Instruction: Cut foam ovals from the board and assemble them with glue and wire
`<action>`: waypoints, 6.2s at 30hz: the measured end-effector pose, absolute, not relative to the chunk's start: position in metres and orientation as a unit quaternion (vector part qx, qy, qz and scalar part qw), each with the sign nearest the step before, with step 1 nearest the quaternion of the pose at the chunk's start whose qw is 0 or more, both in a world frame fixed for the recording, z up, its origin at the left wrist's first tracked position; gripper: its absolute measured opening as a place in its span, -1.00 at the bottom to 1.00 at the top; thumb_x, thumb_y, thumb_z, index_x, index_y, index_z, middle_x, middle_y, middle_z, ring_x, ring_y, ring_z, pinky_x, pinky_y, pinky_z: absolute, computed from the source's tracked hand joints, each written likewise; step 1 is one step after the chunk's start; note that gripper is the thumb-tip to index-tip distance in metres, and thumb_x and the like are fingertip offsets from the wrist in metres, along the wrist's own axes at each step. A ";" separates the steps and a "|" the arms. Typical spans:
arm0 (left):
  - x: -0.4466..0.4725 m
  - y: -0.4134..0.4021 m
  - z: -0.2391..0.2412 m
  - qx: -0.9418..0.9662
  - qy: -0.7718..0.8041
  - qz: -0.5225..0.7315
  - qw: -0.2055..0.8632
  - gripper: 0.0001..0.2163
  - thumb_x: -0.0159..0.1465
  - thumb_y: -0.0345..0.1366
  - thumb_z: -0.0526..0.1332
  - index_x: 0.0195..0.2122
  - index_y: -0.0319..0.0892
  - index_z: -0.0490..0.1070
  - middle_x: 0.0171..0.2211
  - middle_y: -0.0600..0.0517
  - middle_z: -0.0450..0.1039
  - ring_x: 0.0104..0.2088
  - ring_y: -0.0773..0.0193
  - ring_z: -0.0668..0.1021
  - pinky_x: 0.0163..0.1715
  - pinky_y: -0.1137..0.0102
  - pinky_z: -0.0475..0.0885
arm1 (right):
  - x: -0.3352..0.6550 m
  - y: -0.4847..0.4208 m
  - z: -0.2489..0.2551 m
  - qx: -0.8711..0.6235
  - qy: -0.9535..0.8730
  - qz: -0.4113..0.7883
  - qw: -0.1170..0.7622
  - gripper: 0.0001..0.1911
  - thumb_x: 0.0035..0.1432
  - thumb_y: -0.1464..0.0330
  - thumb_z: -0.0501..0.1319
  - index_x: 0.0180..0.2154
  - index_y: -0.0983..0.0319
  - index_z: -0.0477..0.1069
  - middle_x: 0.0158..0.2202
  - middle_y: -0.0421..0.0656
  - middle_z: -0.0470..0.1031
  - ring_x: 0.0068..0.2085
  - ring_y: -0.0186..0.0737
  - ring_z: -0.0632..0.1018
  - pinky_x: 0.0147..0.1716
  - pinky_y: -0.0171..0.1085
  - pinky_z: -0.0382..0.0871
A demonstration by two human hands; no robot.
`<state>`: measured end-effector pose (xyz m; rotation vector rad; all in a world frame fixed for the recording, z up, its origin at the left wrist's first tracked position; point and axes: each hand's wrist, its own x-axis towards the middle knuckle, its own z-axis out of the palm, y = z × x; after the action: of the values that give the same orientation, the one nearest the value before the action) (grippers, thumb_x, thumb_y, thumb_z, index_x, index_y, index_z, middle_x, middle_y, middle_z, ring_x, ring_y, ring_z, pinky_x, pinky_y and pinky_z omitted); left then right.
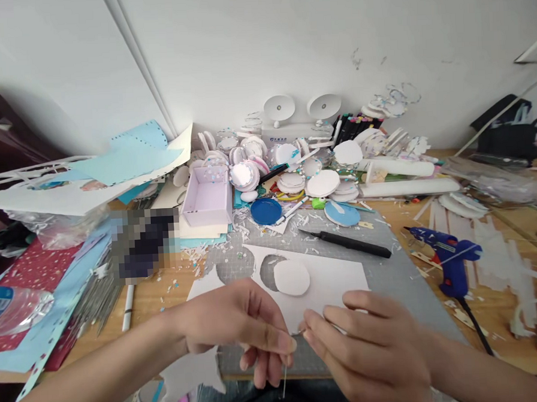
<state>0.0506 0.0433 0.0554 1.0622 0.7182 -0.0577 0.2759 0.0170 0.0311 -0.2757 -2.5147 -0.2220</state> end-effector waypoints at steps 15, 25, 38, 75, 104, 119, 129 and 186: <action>0.050 0.029 0.065 0.853 0.437 0.051 0.281 -0.85 0.28 -0.37 0.17 -0.42 -0.20 0.47 -0.46 0.07 0.49 -0.47 0.35 0.48 -0.48 0.48 0.24 | 0.270 0.028 0.039 -0.360 -0.855 0.337 0.160 -0.98 0.21 0.44 0.22 -0.29 0.22 0.39 -0.38 -0.25 0.41 -0.40 -0.37 0.40 -0.43 -0.38 0.24; 0.056 0.028 0.058 0.847 0.454 0.079 0.263 -0.88 0.30 -0.35 0.16 -0.38 -0.21 0.42 -0.42 0.07 0.45 -0.45 0.33 0.46 -0.47 0.45 0.28 | 0.269 0.027 0.031 -0.337 -0.896 0.213 0.195 -0.82 0.29 0.46 0.08 -0.40 0.26 0.32 -0.46 -0.21 0.34 -0.42 -0.32 0.36 -0.46 -0.33 0.15; 0.054 0.013 0.042 0.906 0.375 0.197 0.000 -0.86 0.34 -0.39 0.08 -0.24 -0.28 0.42 -0.35 -0.09 0.50 -0.43 0.12 0.53 -0.49 0.25 0.48 | 0.270 0.022 0.033 -0.334 -0.900 0.155 0.235 -0.81 0.31 0.48 0.02 -0.31 0.26 0.37 -0.45 -0.18 0.36 -0.43 -0.29 0.36 -0.48 -0.31 0.18; 0.053 0.023 0.059 0.916 0.341 0.063 0.203 -0.79 0.33 -0.44 0.01 -0.32 -0.20 0.43 -0.40 0.03 0.48 -0.40 0.25 0.50 -0.44 0.38 0.28 | 0.265 0.031 0.047 -0.426 -0.794 0.381 0.207 -0.93 0.13 0.40 0.28 -0.37 0.19 0.39 -0.42 -0.29 0.44 -0.39 -0.37 0.41 -0.39 -0.37 0.27; 0.054 0.030 0.069 0.765 0.428 0.044 0.479 -0.83 0.27 -0.34 0.12 -0.39 -0.20 0.50 -0.47 0.07 0.51 -0.42 0.36 0.51 -0.38 0.51 0.33 | 0.263 0.022 0.053 -0.439 -0.769 0.398 0.238 -0.84 -0.01 0.56 0.28 -0.45 0.19 0.45 -0.49 -0.30 0.47 -0.45 -0.39 0.40 -0.46 -0.40 0.26; 0.050 0.035 0.066 0.773 0.426 0.090 0.462 -0.76 0.32 -0.32 0.09 -0.37 -0.21 0.53 -0.45 0.05 0.55 -0.42 0.37 0.53 -0.38 0.51 0.35 | 0.271 0.021 0.043 -0.249 -0.901 0.200 0.293 -0.85 0.27 0.53 0.08 -0.29 0.24 0.39 -0.36 -0.16 0.49 -0.32 -0.29 0.44 -0.31 -0.27 0.33; 0.045 0.024 0.060 0.927 0.338 0.066 0.151 -0.79 0.33 -0.49 0.00 -0.31 -0.21 0.41 -0.42 0.04 0.45 -0.45 0.26 0.47 -0.48 0.38 0.28 | 0.272 0.019 0.045 -0.303 -0.872 0.257 0.287 -0.83 0.25 0.54 0.09 -0.22 0.21 0.39 -0.30 -0.14 0.48 -0.28 -0.27 0.46 -0.27 -0.27 0.36; 0.050 0.032 0.036 0.865 0.398 0.186 0.245 -0.70 0.30 -0.23 0.18 0.04 -0.19 0.29 -0.10 -0.07 0.44 -0.26 0.24 0.55 -0.31 0.38 0.45 | 0.269 0.026 0.011 -0.335 -0.894 0.098 0.281 -0.78 0.26 0.52 0.07 -0.45 0.26 0.31 -0.52 -0.20 0.31 -0.48 -0.32 0.32 -0.52 -0.31 0.12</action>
<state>0.0500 0.0315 0.0358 2.3605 1.0864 0.5067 0.2689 0.0261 0.0113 -0.8988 -2.3948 0.2636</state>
